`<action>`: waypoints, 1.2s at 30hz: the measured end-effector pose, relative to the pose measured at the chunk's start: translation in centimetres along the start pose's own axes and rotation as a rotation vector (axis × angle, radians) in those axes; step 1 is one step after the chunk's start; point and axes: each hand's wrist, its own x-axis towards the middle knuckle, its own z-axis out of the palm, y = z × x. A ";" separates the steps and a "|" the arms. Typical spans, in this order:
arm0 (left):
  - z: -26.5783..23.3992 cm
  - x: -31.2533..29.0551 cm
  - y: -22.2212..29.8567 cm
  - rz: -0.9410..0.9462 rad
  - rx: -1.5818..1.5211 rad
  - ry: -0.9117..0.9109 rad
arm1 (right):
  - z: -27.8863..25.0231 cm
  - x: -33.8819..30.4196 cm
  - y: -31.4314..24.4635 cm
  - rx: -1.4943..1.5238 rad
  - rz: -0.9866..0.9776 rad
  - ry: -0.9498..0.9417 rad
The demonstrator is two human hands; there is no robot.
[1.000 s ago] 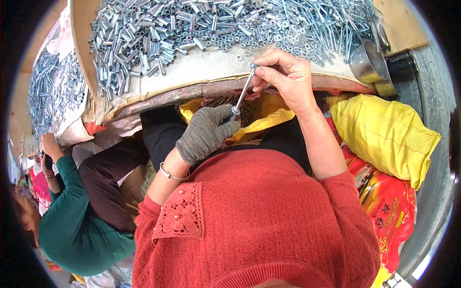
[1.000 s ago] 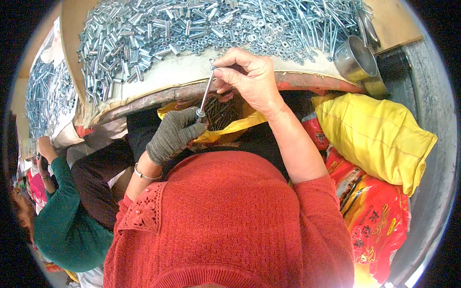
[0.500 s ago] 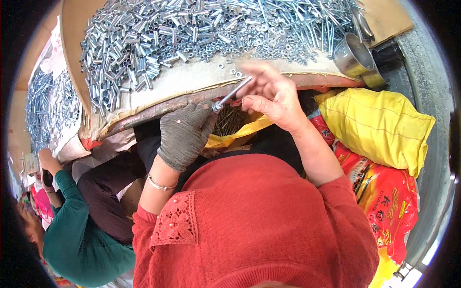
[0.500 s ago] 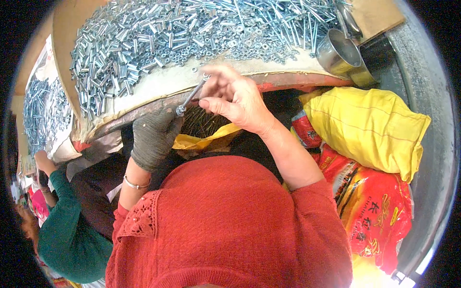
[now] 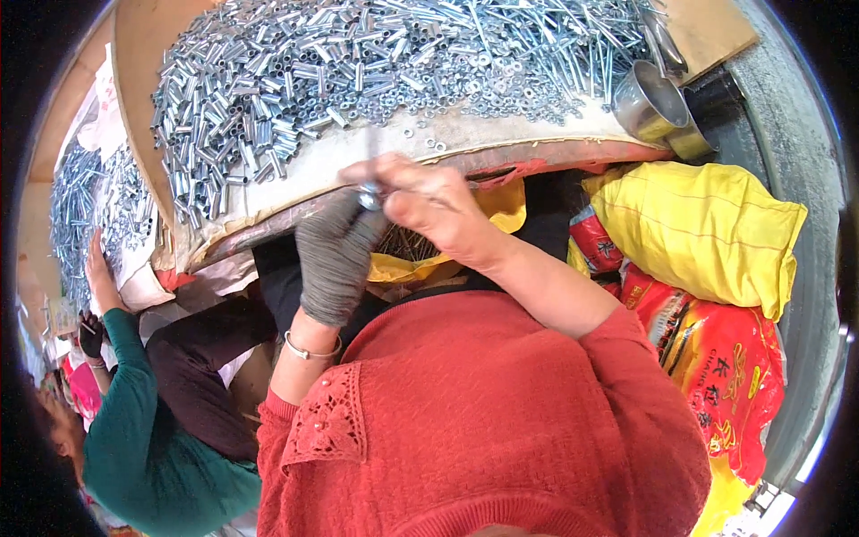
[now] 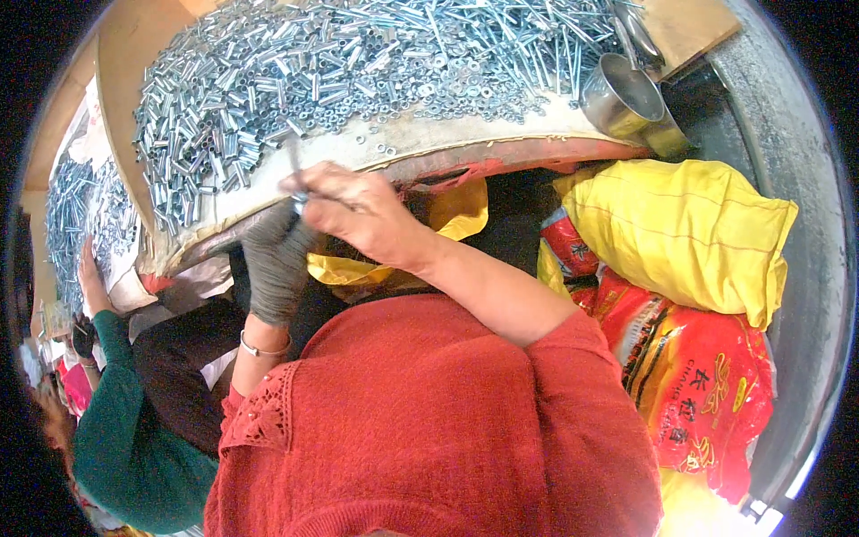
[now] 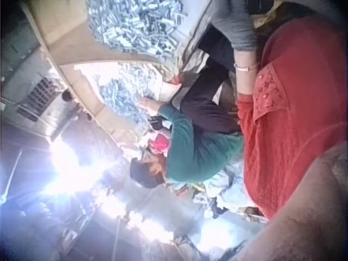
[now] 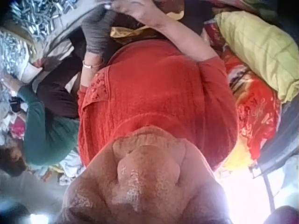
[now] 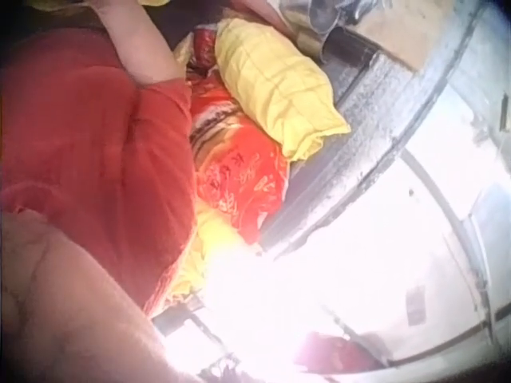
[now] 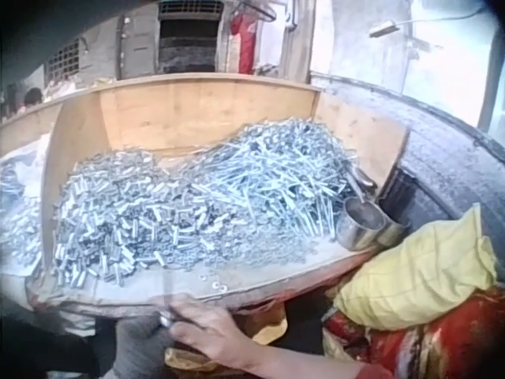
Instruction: The person assembles hardware fasteners by sliding washers, nuts, and metal sleeves onto metal rods by hand.
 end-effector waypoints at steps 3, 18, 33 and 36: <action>-1.7 1.4 -0.3 -0.220 -0.038 0.081 | -1.5 -1.0 0.5 0.009 -0.021 0.098; 1.9 -0.2 -0.3 0.190 0.320 -0.096 | -2.6 -0.1 0.1 -0.143 0.185 0.088; -0.7 1.5 -2.5 0.007 -0.016 -0.511 | -5.3 -1.8 1.3 -0.335 0.385 -0.285; -1.3 1.2 -4.0 -0.342 -0.162 -0.245 | -11.4 -2.1 1.4 -0.572 0.420 0.331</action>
